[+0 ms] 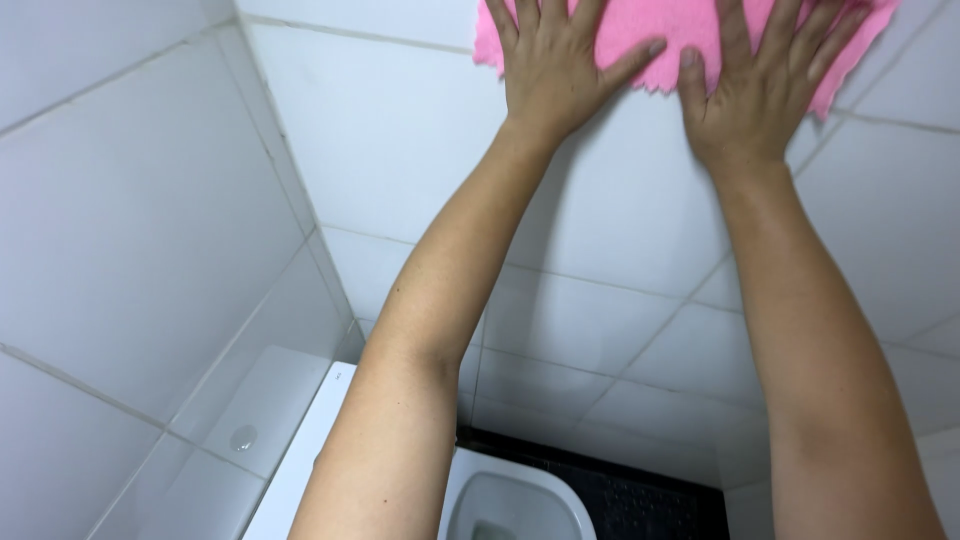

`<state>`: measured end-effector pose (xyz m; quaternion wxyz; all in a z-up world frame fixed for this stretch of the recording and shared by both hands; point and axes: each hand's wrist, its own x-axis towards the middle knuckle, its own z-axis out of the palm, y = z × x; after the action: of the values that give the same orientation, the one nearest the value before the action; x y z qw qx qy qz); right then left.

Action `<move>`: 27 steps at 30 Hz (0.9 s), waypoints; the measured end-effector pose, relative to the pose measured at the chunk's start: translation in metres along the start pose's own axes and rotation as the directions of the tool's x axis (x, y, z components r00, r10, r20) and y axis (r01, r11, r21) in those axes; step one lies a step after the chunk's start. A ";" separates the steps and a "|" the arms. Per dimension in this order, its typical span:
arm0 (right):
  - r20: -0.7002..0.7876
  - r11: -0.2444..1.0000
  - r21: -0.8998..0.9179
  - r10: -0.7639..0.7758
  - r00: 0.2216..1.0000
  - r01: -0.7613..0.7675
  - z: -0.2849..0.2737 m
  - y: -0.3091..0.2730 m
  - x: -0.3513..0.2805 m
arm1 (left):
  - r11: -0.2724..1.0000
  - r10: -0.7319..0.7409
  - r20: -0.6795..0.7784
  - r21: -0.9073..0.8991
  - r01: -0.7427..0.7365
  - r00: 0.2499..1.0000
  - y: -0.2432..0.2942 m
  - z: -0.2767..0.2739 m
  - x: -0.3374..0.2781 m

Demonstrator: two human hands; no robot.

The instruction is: The person washes a pink cloth in the sink, then wipes the wall tiles, the toilet tank, and the toilet seat. They rinse the cloth again and replace the toilet paper roll on the holder.

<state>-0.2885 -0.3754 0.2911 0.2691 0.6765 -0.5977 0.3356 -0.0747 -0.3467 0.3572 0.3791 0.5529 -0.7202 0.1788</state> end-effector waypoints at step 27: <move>-0.179 0.981 0.168 0.126 0.976 -0.096 0.051 0.171 -0.130 | 0.983 0.163 -0.074 0.094 -0.156 0.984 0.154 0.168 -0.111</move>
<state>-0.4590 -0.3570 0.1514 0.2508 0.6262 -0.5780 0.4592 -0.2660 -0.3368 0.1902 0.3676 0.5019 -0.7376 0.2625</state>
